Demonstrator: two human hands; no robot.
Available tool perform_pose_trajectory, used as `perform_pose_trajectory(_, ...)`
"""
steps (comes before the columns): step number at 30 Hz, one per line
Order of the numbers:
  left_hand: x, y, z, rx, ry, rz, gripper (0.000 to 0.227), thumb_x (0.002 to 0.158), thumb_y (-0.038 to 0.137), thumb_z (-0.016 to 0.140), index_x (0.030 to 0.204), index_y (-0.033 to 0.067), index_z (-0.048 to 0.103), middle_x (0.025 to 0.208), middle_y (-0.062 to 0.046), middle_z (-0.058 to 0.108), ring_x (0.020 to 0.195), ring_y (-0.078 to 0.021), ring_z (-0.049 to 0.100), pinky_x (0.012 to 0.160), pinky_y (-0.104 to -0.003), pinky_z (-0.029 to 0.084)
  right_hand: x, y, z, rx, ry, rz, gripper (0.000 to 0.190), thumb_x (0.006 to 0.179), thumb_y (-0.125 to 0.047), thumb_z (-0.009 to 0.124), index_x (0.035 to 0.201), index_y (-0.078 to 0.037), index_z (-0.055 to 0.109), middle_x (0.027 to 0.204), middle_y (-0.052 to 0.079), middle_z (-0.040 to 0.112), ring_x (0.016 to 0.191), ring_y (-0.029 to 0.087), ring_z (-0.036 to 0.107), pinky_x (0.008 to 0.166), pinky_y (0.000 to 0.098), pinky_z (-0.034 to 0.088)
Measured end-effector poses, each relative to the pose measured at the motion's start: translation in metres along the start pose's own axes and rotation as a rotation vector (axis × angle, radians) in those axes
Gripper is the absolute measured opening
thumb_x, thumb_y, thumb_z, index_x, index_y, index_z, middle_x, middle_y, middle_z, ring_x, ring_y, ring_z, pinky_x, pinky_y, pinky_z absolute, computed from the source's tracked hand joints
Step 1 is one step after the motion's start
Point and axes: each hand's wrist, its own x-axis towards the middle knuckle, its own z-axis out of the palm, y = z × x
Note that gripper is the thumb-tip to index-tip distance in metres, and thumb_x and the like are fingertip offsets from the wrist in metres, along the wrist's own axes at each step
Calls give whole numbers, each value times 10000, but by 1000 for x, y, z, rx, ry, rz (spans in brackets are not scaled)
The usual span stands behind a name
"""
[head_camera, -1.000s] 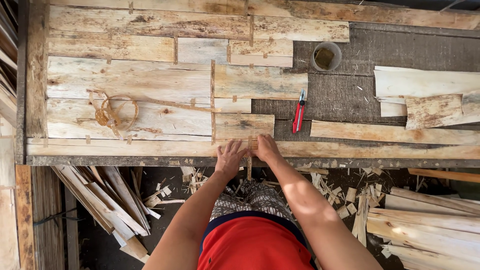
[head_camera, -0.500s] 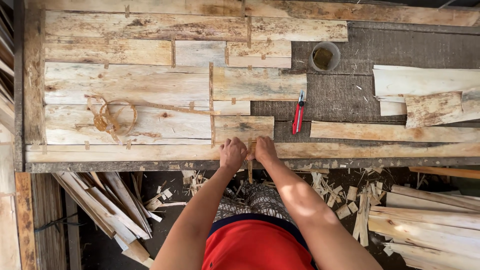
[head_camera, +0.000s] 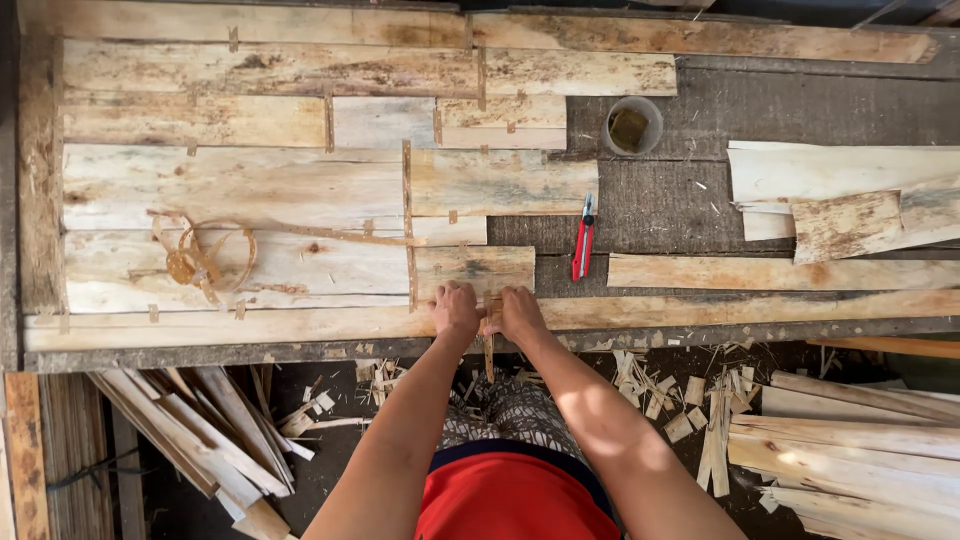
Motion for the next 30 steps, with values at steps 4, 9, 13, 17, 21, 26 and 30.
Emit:
perform_pose_trajectory(4,5,1,1,58,-24,-15,541,774,401,893,1214,176,673,1311,-39,584,1301,-247,498,1033,-510,434,26,22,8,53,-155,10,648,596,-373,988,1020,5,677,997,162,742,996,329,716,914,450,570)
perform_pose_trajectory(9,2,0,-1,53,-26,12,574,788,413,877,1253,160,653,1329,-42,591,1311,-245,499,1054,-541,432,54,33,3,37,-308,187,365,901,-464,767,958,-104,757,937,109,750,812,231,692,778,389,551)
perform_pose_trajectory(13,6,0,-1,96,-35,29,573,807,431,865,1257,148,651,1352,-64,583,1300,-247,504,1065,-537,434,51,9,-8,-5,-349,339,295,989,-338,700,991,-43,689,1001,103,754,789,200,685,671,354,590)
perform_pose_trajectory(17,4,2,-4,128,-93,26,604,818,459,854,1277,137,627,1350,-76,571,1295,-260,498,1087,-543,420,68,27,21,-103,-237,277,183,1022,-199,623,1051,-43,716,1003,104,746,771,176,705,657,342,592)
perform_pose_trajectory(21,1,5,-7,130,-98,30,607,836,479,838,1279,118,633,1352,-83,574,1290,-244,506,1065,-536,448,71,31,29,7,-243,303,205,1034,-174,555,1093,-60,715,998,49,749,778,143,758,701,332,667)
perform_pose_trajectory(26,-5,4,-8,105,-67,22,577,845,463,837,1274,131,638,1354,-69,561,1293,-245,492,1061,-527,436,79,32,20,-130,-334,276,330,976,-304,697,1154,-26,696,1066,110,732,883,212,724,804,381,608)
perform_pose_trajectory(30,0,3,-4,115,-92,21,596,823,476,835,1286,151,645,1345,-46,570,1290,-228,504,1069,-521,435,61,2,-12,-74,-299,363,512,893,-467,779,1139,-25,695,1071,96,743,926,232,728,859,411,621)
